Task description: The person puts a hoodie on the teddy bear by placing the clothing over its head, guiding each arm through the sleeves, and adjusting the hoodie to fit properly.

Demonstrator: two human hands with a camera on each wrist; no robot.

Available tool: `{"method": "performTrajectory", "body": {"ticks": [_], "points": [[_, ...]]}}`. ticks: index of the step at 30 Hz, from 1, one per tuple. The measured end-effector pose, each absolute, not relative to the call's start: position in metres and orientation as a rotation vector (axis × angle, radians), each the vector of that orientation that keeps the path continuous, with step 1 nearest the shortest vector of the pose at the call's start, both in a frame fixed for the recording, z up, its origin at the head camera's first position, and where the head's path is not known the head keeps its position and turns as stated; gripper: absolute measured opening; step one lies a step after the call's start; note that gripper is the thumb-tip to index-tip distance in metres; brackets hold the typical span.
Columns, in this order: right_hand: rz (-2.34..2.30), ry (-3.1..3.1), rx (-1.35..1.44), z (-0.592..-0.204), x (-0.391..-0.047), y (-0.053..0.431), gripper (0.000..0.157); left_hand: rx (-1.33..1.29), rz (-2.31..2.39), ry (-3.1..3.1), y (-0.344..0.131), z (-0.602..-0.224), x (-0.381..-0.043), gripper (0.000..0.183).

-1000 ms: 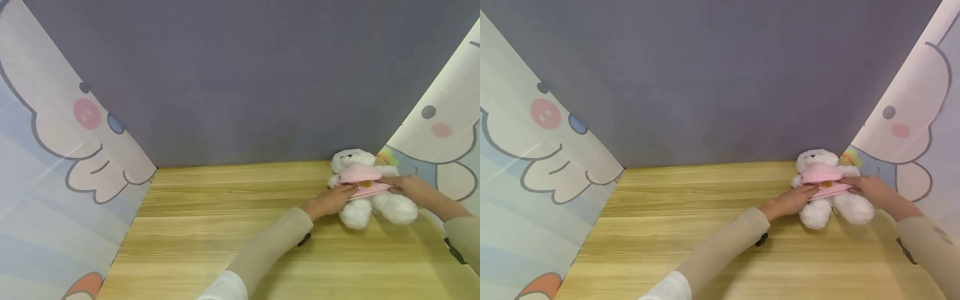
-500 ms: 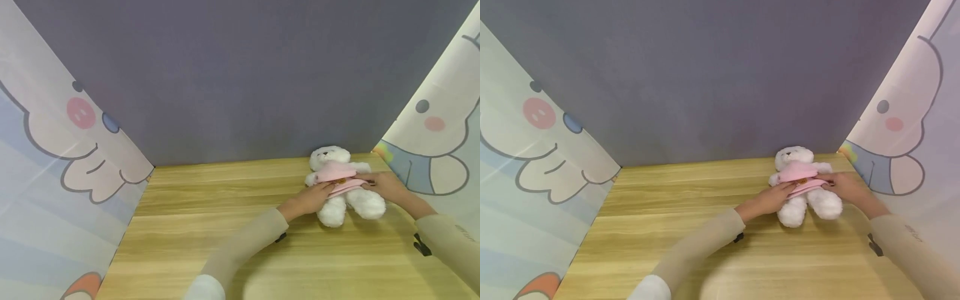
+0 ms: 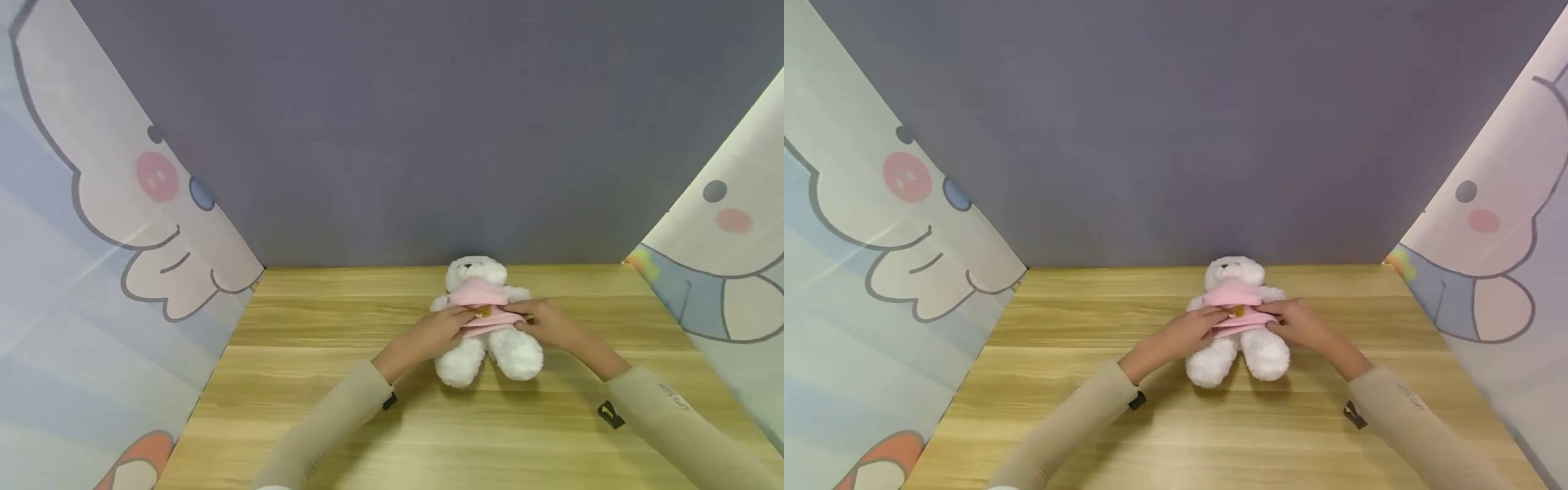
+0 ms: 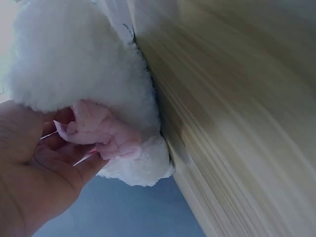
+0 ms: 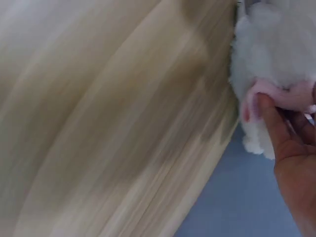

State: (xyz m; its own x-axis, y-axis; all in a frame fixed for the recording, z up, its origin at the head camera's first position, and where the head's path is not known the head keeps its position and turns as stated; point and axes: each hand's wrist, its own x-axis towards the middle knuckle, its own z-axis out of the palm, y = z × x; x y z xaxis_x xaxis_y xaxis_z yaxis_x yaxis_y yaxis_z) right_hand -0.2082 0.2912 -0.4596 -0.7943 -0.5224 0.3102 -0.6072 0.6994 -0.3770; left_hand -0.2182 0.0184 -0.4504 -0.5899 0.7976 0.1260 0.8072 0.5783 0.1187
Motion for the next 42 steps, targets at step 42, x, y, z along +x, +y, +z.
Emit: {"method": "performTrajectory", "body": {"ticks": [42], "points": [[0.587, -2.620, 1.102, -0.418, -0.205, 0.213, 0.024, -1.392, -0.401, -2.664, -0.070, -0.420, -0.210, 0.052]]}}
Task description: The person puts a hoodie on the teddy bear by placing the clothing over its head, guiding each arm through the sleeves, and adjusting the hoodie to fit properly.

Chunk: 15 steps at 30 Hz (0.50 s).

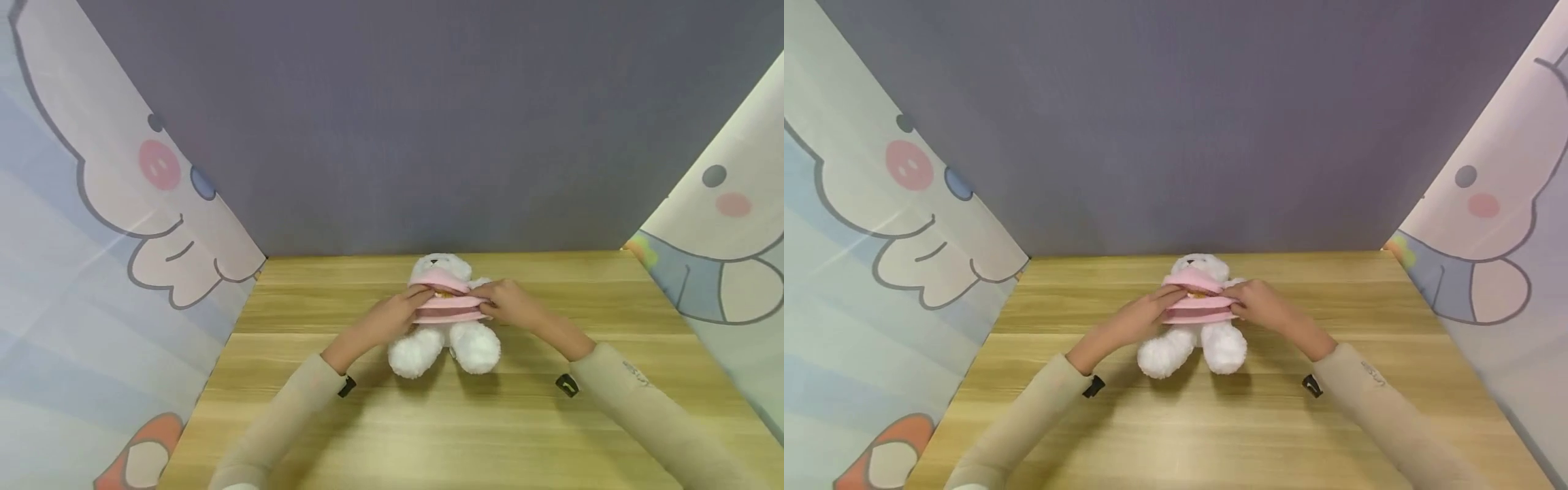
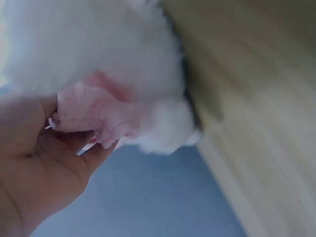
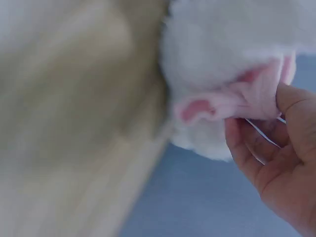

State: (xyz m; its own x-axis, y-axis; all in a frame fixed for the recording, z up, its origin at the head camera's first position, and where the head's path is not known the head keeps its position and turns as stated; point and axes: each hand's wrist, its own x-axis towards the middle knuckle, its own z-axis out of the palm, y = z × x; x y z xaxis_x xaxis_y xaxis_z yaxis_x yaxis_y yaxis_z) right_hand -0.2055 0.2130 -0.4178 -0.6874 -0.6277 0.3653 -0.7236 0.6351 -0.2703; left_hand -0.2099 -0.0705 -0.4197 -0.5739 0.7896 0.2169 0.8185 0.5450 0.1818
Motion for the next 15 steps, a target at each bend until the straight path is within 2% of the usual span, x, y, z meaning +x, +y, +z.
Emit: {"method": "performTrajectory", "body": {"ticks": [6, 11, 15], "points": [[0.472, -2.555, 1.038, -0.358, -0.235, 0.206, 0.021, -1.315, -0.444, -2.611, -0.076, -0.383, -0.241, 0.059], [0.416, -2.553, 0.874, -0.322, -0.271, 0.201, 0.023, -1.160, -0.614, -2.562, -0.070, -0.364, -0.289, 0.042], [0.333, -2.519, 0.741, -0.316, -0.300, 0.197, 0.021, -0.922, -0.654, -2.560, -0.064, -0.359, -0.319, 0.025]]}}
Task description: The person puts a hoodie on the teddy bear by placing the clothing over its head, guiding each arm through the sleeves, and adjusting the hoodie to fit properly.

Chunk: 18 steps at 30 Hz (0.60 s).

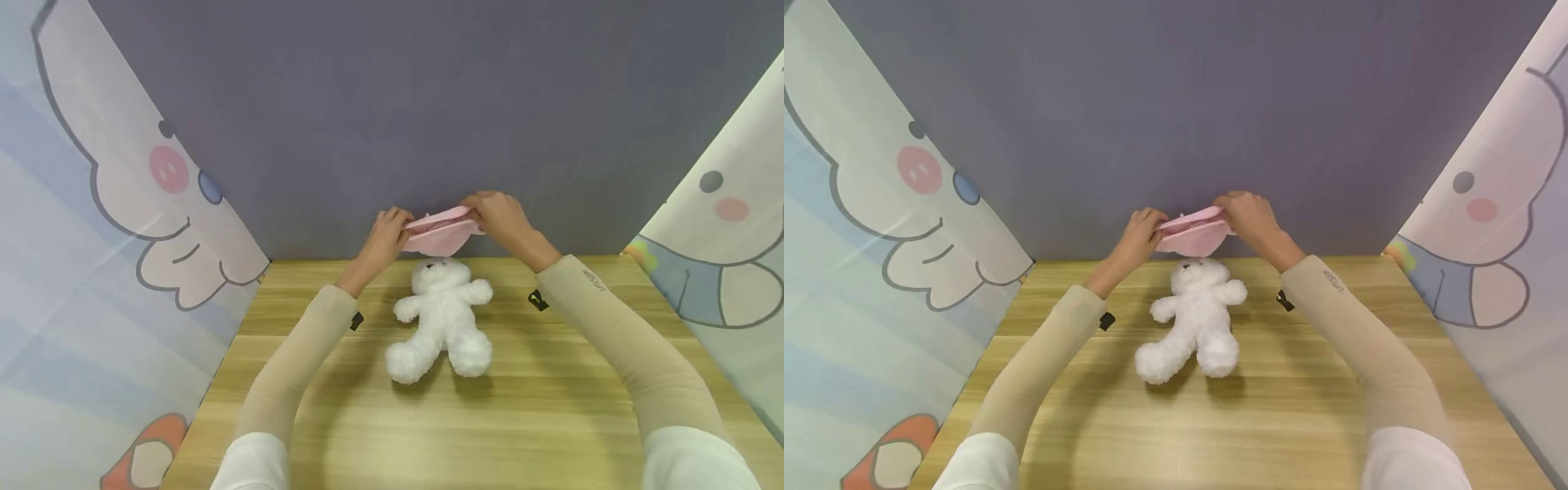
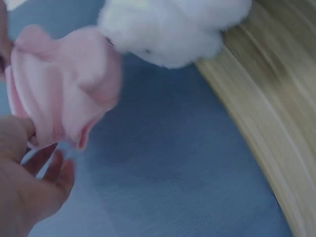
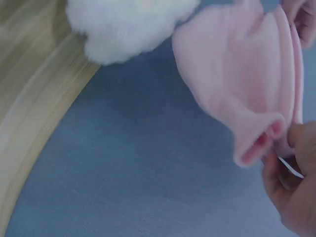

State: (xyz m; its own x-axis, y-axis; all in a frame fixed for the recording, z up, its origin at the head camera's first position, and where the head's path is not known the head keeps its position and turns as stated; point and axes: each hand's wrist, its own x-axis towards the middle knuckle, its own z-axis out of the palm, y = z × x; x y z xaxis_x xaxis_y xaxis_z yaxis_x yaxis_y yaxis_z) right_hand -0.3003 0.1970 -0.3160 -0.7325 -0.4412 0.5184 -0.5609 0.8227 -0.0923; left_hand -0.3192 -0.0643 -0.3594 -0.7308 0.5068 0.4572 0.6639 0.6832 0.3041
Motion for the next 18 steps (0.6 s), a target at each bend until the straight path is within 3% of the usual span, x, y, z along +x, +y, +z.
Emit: {"method": "performTrajectory", "body": {"ticks": [7, 13, 18], "points": [[0.355, -2.314, 0.801, -0.361, -0.340, 0.196, 0.021, -0.661, -0.952, -2.534, -0.050, -0.383, -0.354, 0.015], [0.317, -2.428, 0.980, -0.432, -0.344, 0.195, 0.022, -0.688, -0.943, -2.688, -0.044, -0.437, -0.360, 0.019], [0.255, -2.611, 0.903, -0.463, -0.344, 0.191, 0.025, -0.712, -0.688, -2.830, -0.041, -0.462, -0.357, 0.026]]}}
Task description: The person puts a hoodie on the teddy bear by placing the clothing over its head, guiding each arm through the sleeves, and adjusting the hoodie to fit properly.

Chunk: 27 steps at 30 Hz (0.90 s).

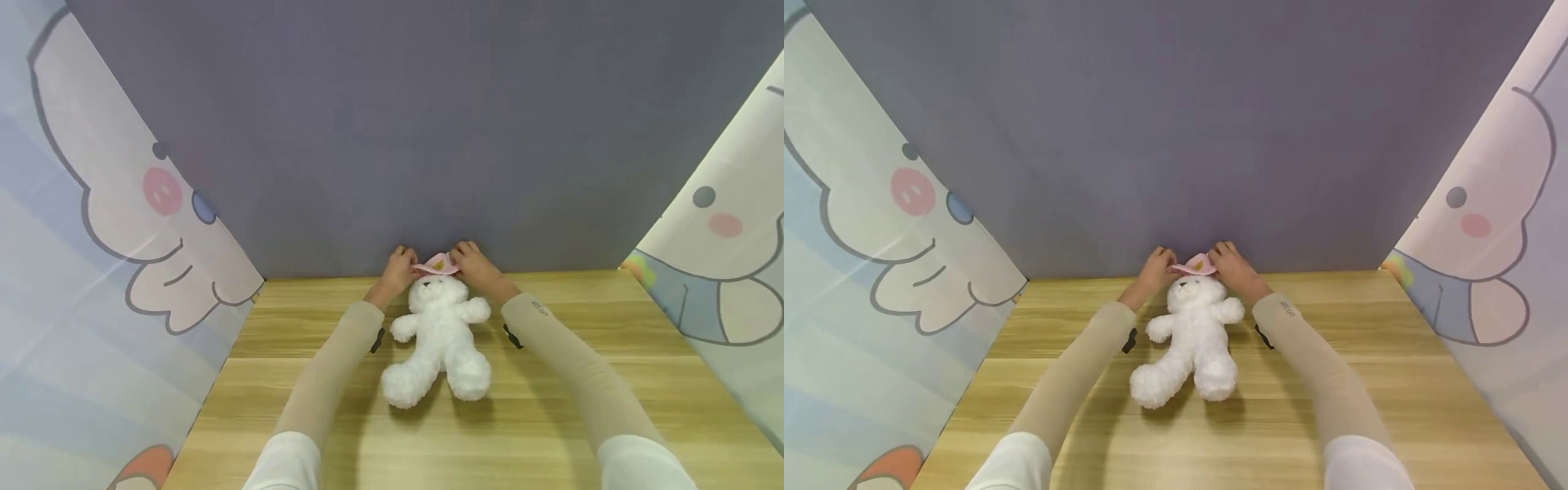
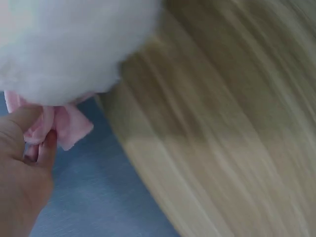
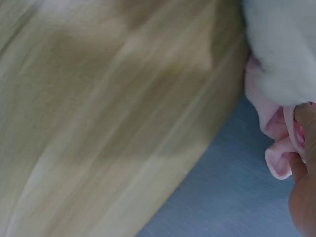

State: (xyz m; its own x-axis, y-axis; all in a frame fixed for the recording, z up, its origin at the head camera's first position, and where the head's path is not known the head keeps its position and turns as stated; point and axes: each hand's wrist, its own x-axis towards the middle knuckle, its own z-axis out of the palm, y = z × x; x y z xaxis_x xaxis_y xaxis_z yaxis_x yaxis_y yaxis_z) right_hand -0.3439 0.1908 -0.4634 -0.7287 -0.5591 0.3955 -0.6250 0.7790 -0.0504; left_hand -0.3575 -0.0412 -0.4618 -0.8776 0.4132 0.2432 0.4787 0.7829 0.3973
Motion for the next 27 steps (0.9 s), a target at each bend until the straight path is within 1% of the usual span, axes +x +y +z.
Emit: {"method": "performTrajectory", "body": {"ticks": [4, 7, 11, 13, 17, 19, 23, 25, 27], "points": [[0.146, -2.719, 0.835, -0.473, -0.343, 0.186, 0.020, -0.745, -0.435, -2.941, -0.041, -0.473, -0.356, 0.017], [0.028, -2.773, 0.806, -0.475, -0.343, 0.182, 0.020, -0.716, -0.287, -3.031, -0.043, -0.480, -0.358, 0.010], [-0.100, -2.802, 0.750, -0.476, -0.344, 0.179, 0.022, -0.654, -0.120, -3.073, -0.045, -0.485, -0.360, 0.006], [-0.112, -2.804, 0.773, -0.478, -0.342, 0.179, 0.019, -0.674, -0.109, -3.089, -0.045, -0.488, -0.359, 0.005], [0.096, -2.777, 0.871, -0.477, -0.335, 0.181, 0.013, -0.761, -0.346, -3.097, -0.050, -0.488, -0.354, 0.009], [0.263, -2.757, 0.880, -0.470, -0.331, 0.184, 0.011, -0.819, -0.523, -3.059, -0.055, -0.483, -0.353, 0.009], [0.495, -2.713, 0.881, -0.447, -0.322, 0.190, 0.014, -0.939, -0.771, -2.972, -0.069, -0.468, -0.350, 0.008], [0.536, -2.706, 0.926, -0.439, -0.319, 0.193, 0.014, -1.013, -0.854, -2.950, -0.078, -0.465, -0.350, 0.013], [0.571, -2.729, 1.003, -0.434, -0.315, 0.194, 0.017, -1.084, -0.948, -2.952, -0.087, -0.465, -0.349, 0.025]]}}
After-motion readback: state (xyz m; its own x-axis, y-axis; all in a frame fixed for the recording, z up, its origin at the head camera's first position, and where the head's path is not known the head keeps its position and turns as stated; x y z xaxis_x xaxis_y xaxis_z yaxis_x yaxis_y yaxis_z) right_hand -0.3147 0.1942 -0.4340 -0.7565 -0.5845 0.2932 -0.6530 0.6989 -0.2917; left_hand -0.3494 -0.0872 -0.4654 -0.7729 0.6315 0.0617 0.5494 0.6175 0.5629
